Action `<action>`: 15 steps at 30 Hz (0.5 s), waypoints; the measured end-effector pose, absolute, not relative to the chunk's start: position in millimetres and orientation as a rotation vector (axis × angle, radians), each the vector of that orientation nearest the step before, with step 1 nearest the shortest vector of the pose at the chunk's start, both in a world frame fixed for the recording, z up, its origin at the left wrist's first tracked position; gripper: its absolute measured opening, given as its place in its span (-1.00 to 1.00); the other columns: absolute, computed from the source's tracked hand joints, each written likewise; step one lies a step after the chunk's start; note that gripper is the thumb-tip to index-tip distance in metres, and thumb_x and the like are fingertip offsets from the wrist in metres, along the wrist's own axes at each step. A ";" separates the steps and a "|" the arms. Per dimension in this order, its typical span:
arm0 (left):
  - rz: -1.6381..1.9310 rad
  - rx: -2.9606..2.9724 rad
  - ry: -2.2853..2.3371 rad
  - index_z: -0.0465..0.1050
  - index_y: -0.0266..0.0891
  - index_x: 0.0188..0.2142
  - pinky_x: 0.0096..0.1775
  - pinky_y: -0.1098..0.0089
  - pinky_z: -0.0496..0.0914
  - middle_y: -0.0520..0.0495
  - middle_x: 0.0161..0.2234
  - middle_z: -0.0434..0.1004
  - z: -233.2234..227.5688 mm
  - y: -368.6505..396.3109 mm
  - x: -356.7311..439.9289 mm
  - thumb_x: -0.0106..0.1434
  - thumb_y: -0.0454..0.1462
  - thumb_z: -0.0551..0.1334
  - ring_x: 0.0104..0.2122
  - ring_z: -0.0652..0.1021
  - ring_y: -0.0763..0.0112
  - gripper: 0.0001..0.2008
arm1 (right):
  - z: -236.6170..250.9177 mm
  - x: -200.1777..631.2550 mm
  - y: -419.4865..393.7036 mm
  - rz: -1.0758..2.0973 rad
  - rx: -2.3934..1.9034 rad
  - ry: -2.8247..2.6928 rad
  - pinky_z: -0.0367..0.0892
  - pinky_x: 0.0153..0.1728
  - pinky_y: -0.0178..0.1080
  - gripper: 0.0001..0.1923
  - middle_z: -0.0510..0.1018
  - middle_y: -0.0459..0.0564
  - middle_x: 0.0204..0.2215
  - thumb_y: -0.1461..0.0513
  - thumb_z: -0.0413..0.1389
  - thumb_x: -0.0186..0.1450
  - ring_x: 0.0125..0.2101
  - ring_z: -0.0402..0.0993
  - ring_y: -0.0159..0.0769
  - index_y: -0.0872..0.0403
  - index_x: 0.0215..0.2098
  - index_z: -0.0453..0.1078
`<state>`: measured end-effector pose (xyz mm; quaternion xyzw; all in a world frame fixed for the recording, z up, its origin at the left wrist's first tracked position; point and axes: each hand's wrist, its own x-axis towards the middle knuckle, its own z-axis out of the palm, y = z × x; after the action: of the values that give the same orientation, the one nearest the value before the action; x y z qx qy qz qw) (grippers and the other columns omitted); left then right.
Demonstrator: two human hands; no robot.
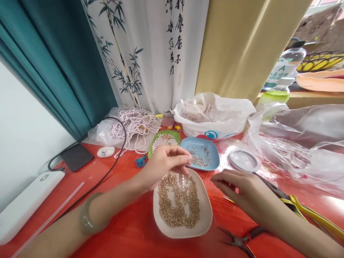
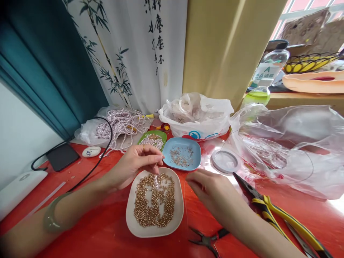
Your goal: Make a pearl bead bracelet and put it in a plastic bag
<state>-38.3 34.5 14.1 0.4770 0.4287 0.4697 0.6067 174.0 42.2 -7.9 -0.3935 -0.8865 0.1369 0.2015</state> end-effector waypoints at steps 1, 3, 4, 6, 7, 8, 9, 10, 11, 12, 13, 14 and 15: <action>1.061 1.068 0.989 0.42 -0.33 -0.47 -0.52 0.52 0.37 0.04 -0.54 0.44 10.2 34.1 -38.9 0.03 -0.33 0.27 -0.63 0.47 0.58 -0.93 | -15.3 179.0 42.6 0.404 -1.137 -2.534 0.29 -0.55 -0.33 -0.78 0.53 -0.10 -0.52 0.34 -0.04 0.20 -0.55 0.44 -0.36 0.03 -0.44 0.43; 1.007 0.998 1.005 0.41 -0.33 -0.47 -0.54 0.53 0.36 0.04 -0.55 0.44 2.5 33.1 -39.4 0.03 -0.33 0.27 -0.65 0.46 0.59 -0.92 | -26.8 186.6 43.3 0.435 -1.167 -2.593 0.31 -0.50 -0.32 -0.77 0.55 -0.08 -0.47 0.35 -0.04 0.20 -0.51 0.47 -0.33 0.03 -0.42 0.45; 0.983 0.968 1.015 0.41 -0.33 -0.47 -0.55 0.53 0.36 0.03 -0.55 0.44 -1.2 32.5 -39.4 0.03 -0.33 0.27 -0.66 0.46 0.59 -0.92 | -29.8 188.9 44.0 0.442 -1.174 -2.605 0.32 -0.48 -0.31 -0.77 0.55 -0.06 -0.45 0.33 -0.03 0.21 -0.48 0.47 -0.32 0.02 -0.41 0.45; 0.949 0.939 1.028 0.40 -0.33 -0.46 -0.56 0.53 0.35 0.02 -0.55 0.44 -8.0 31.9 -39.1 0.03 -0.32 0.27 -0.67 0.46 0.59 -0.91 | -29.3 190.5 47.2 0.435 -1.182 -2.601 0.32 -0.46 -0.29 -0.77 0.55 -0.05 -0.43 0.31 -0.04 0.22 -0.47 0.47 -0.31 0.02 -0.38 0.47; 0.938 0.936 1.032 0.39 -0.34 -0.46 -0.56 0.53 0.35 0.02 -0.54 0.44 -11.0 31.8 -38.9 0.03 -0.32 0.27 -0.67 0.45 0.59 -0.90 | -26.0 189.8 50.0 0.422 -1.188 -2.597 0.31 -0.47 -0.29 -0.77 0.56 -0.05 -0.44 0.31 -0.04 0.21 -0.48 0.47 -0.31 0.02 -0.38 0.47; 0.930 0.938 1.035 0.39 -0.34 -0.46 -0.55 0.52 0.35 0.02 -0.54 0.44 -13.7 31.9 -38.5 0.04 -0.32 0.26 -0.67 0.45 0.60 -0.90 | -21.4 188.2 53.6 0.405 -1.196 -2.597 0.30 -0.49 -0.30 -0.76 0.56 -0.06 -0.45 0.32 -0.04 0.19 -0.49 0.46 -0.31 0.02 -0.37 0.47; 0.920 0.939 1.038 0.38 -0.34 -0.47 -0.55 0.51 0.35 0.01 -0.54 0.44 -16.0 32.0 -38.0 0.04 -0.31 0.26 -0.67 0.45 0.59 -0.90 | -15.9 186.0 58.1 0.387 -1.205 -2.604 0.29 -0.51 -0.30 -0.75 0.56 -0.07 -0.46 0.34 -0.03 0.17 -0.51 0.46 -0.32 0.01 -0.37 0.48; 0.908 0.937 1.043 0.38 -0.34 -0.47 -0.55 0.51 0.35 0.01 -0.54 0.44 -17.9 32.2 -37.3 0.03 -0.31 0.26 -0.68 0.44 0.59 -0.89 | -10.3 183.0 63.4 0.376 -1.212 -2.619 0.28 -0.51 -0.30 -0.73 0.57 -0.08 -0.47 0.37 -0.03 0.13 -0.51 0.45 -0.31 0.01 -0.36 0.48; 0.889 0.934 1.050 0.37 -0.34 -0.47 -0.56 0.51 0.34 0.01 -0.54 0.44 -19.6 32.3 -36.5 0.03 -0.30 0.26 -0.68 0.45 0.59 -0.89 | -5.2 179.6 69.5 0.368 -1.215 -2.629 0.27 -0.51 -0.30 -0.72 0.57 -0.09 -0.48 0.38 -0.02 0.11 -0.51 0.45 -0.31 0.01 -0.36 0.48; 0.865 0.931 1.058 0.37 -0.34 -0.47 -0.57 0.51 0.33 0.01 -0.54 0.45 -21.0 32.3 -35.6 0.02 -0.30 0.26 -0.68 0.45 0.58 -0.88 | -1.0 175.6 76.3 0.369 -1.223 -2.616 0.27 -0.50 -0.30 -0.72 0.58 -0.09 -0.49 0.39 -0.02 0.10 -0.52 0.46 -0.31 0.02 -0.37 0.49; 0.841 0.927 1.071 0.37 -0.34 -0.47 -0.58 0.52 0.32 0.01 -0.54 0.45 -22.4 32.3 -34.4 0.01 -0.30 0.26 -0.68 0.45 0.58 -0.87 | 1.9 171.2 83.8 0.376 -1.228 -2.592 0.27 -0.49 -0.31 -0.73 0.58 -0.09 -0.48 0.39 -0.02 0.10 -0.51 0.46 -0.32 0.03 -0.38 0.49; 0.821 0.922 1.087 0.37 -0.34 -0.47 -0.58 0.53 0.30 0.01 -0.54 0.45 -23.7 32.2 -33.2 0.00 -0.29 0.26 -0.68 0.45 0.58 -0.87 | 3.1 166.3 91.7 0.388 -1.229 -2.564 0.27 -0.49 -0.32 -0.74 0.58 -0.08 -0.48 0.38 -0.02 0.12 -0.51 0.46 -0.32 0.05 -0.37 0.48; 0.806 0.919 1.102 0.37 -0.34 -0.47 -0.58 0.53 0.29 0.01 -0.54 0.45 -25.1 31.9 -32.0 -0.01 -0.29 0.27 -0.67 0.44 0.58 -0.86 | 2.7 161.2 100.0 0.397 -1.215 -2.555 0.28 -0.47 -0.32 -0.74 0.58 -0.06 -0.46 0.39 -0.03 0.12 -0.49 0.46 -0.32 0.07 -0.37 0.48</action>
<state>-32.0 31.9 -25.1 0.4094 0.4910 0.3589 0.6801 161.2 100.0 2.7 -0.4210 -0.8852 0.1376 0.1420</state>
